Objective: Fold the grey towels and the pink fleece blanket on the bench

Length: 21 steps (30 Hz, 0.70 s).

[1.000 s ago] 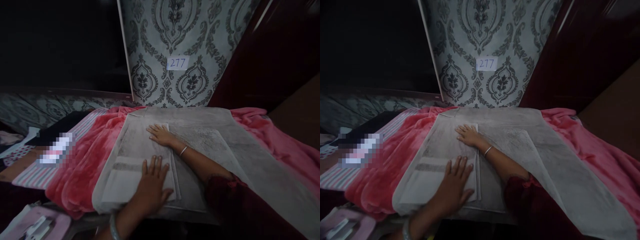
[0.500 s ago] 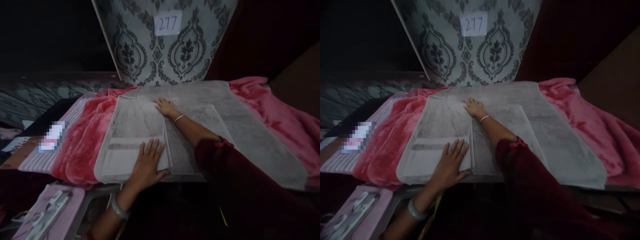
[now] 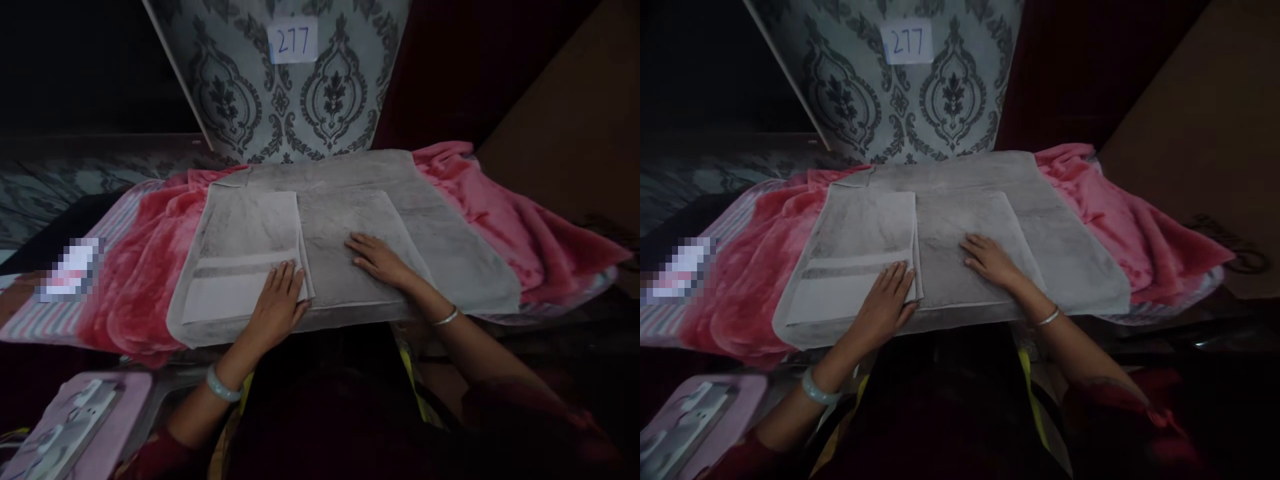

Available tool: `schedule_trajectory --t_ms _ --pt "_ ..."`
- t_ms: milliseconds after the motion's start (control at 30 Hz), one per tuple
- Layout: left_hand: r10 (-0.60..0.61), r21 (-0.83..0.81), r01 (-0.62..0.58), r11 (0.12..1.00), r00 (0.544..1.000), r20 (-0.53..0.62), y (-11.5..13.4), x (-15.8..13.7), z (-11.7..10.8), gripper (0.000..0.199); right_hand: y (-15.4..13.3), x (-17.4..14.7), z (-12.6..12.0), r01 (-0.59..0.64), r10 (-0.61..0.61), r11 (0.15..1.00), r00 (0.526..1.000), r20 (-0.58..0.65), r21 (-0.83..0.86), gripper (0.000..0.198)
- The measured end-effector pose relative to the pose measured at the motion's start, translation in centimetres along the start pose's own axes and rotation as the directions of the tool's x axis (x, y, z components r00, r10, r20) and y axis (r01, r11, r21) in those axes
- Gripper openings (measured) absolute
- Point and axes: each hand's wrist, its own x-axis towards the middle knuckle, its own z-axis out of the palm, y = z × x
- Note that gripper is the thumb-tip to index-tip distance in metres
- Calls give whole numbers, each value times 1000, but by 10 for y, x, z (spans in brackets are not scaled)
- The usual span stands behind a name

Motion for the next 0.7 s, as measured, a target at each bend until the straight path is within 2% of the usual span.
schedule_trajectory --t_ms 67,167,367,433,567,700 --pt "20 14 -20 1000 1000 -19 3 -4 3 67 18 -23 -1 -179 175 983 981 -86 -42 58" --pt "48 45 -46 998 998 -47 10 -7 6 73 39 -45 0 -397 384 918 899 -211 -20 61" --pt "7 128 12 992 989 -145 27 -8 21 62 43 -57 -4 -508 512 855 796 -321 105 63" --pt "-5 153 33 988 984 -176 31 -9 27 61 40 -58 -9 -538 551 832 770 -321 139 62" --pt "-18 198 61 978 977 -211 34 -12 38 58 38 -54 -23 -647 669 743 710 -219 174 59" --pt "-14 216 66 974 972 -235 35 -13 45 54 38 -45 -35 -661 709 699 690 -147 271 50"
